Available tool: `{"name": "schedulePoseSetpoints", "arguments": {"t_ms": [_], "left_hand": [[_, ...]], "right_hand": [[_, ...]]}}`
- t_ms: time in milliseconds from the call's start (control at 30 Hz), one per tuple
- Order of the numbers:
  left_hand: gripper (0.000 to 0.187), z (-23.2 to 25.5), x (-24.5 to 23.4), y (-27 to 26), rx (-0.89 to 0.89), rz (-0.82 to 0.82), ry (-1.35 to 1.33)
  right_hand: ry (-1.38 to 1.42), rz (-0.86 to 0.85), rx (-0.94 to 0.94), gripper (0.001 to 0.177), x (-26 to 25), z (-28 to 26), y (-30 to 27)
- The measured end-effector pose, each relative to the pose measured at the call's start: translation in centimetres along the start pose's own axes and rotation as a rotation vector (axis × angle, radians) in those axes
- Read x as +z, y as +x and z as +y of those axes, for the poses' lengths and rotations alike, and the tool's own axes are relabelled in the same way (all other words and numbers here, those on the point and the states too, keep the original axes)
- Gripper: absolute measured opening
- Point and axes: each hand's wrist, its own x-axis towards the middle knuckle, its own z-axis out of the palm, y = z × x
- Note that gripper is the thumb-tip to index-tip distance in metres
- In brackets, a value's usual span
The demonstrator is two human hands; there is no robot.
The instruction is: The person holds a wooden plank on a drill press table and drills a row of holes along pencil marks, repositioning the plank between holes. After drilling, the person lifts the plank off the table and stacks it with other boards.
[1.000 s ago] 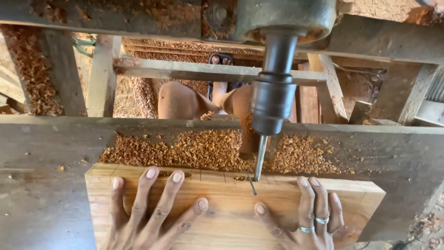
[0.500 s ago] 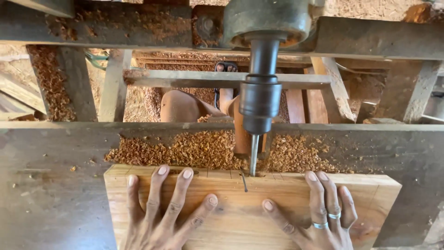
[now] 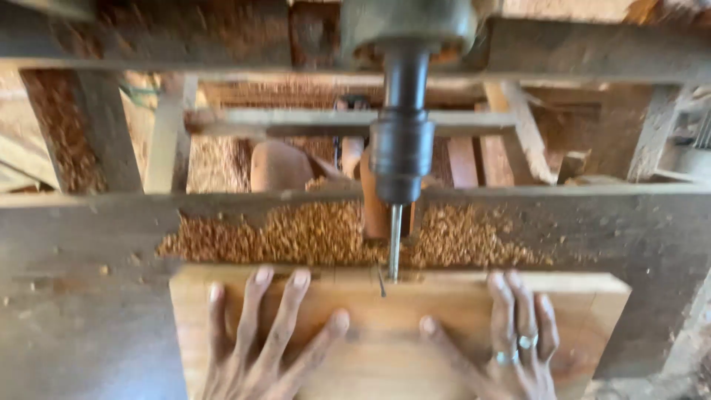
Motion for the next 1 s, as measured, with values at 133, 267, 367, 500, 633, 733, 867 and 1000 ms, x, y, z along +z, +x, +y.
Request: {"name": "schedulePoseSetpoints", "arguments": {"t_ms": [133,267,367,500,633,733,867,1000], "left_hand": [[0.072,-1.0,2.1,-3.6,0.062,0.039,0.109],[0.078,-1.1,1.8,-4.2,-0.007,-0.023,0.058],[0.081,-1.4,1.9,-3.5,0.015,-0.026,0.068],[0.078,-1.9,1.6,-3.5,0.012,-0.045,0.115],[0.079,-1.8,1.6,-3.6,-0.001,-0.005,0.134],[0.079,-2.0,1.5,-3.5,0.022,0.020,0.130],[0.078,-2.5,1.2,-3.7,0.012,0.028,0.155],[0.079,-2.5,1.1,-3.6,0.000,0.009,0.127]], "right_hand": [[-0.043,-0.112,0.069,0.046,1.2,-0.6,-4.6],[-0.018,-0.116,0.116,0.052,1.3,3.4,-7.0],[0.005,-0.042,0.143,0.062,0.1,2.4,-4.2],[0.035,0.048,0.167,0.060,-0.8,0.0,-1.5],[-0.054,-0.020,0.151,0.064,0.2,0.9,-3.3],[-0.031,-0.025,0.165,0.059,-0.5,0.4,-2.6],[0.017,-0.005,0.130,0.062,-0.9,-0.2,-1.6],[0.015,-0.022,0.149,0.065,-0.5,0.1,-2.0]]}}
